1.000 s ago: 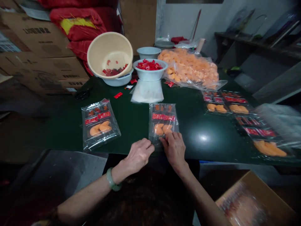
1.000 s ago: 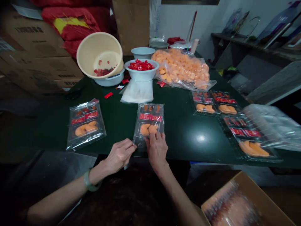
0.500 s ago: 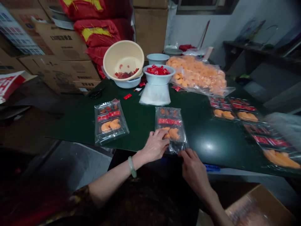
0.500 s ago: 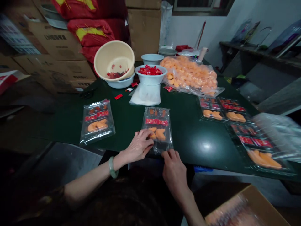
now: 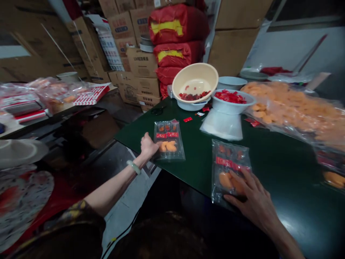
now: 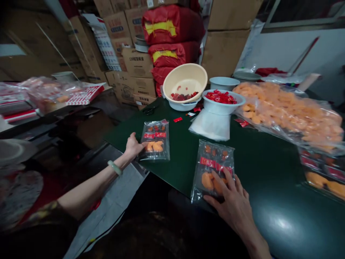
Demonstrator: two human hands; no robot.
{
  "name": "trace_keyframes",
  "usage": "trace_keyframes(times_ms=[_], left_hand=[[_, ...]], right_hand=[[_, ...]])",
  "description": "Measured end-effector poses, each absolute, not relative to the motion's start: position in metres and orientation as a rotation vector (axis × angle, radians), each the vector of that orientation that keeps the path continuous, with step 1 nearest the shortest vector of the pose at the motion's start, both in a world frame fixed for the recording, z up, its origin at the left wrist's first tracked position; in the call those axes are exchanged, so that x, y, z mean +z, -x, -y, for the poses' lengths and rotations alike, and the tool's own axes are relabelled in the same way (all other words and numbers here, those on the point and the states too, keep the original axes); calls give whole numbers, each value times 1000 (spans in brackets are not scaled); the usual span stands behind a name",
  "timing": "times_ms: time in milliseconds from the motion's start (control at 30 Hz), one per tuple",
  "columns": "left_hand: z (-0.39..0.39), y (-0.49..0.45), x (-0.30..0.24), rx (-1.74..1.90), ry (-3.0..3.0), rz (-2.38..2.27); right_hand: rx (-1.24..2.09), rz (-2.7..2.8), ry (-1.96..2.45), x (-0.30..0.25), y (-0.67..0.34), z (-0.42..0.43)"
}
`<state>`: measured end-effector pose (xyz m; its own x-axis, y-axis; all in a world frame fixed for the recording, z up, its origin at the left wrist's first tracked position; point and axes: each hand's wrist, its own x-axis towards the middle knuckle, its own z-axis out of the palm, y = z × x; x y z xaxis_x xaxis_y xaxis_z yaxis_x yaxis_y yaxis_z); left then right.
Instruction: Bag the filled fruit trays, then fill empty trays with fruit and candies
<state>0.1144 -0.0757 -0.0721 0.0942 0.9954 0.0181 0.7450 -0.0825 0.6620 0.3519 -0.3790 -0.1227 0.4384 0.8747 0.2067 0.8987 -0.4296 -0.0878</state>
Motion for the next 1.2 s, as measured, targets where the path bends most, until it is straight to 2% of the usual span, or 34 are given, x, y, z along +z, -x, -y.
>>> trace_keyframes(times_ms=[233, 467, 800, 1033, 1200], left_hand=[[31, -150, -67, 495, -1632, -1545], [28, -178, -55, 415, -1437, -1483], [55, -213, -48, 472, -1222, -1397], [57, -244, -51, 452, -974, -1158], [52, -230, -46, 586, -881, -1031]], right_hand=[[-220, 1600, 2492, -127, -336, 385], [-184, 1576, 2484, -129, -335, 381], [-112, 1624, 2439, -119, -323, 368], [-78, 1622, 2440, -116, -323, 367], [-38, 1635, 2428, -115, -319, 367]])
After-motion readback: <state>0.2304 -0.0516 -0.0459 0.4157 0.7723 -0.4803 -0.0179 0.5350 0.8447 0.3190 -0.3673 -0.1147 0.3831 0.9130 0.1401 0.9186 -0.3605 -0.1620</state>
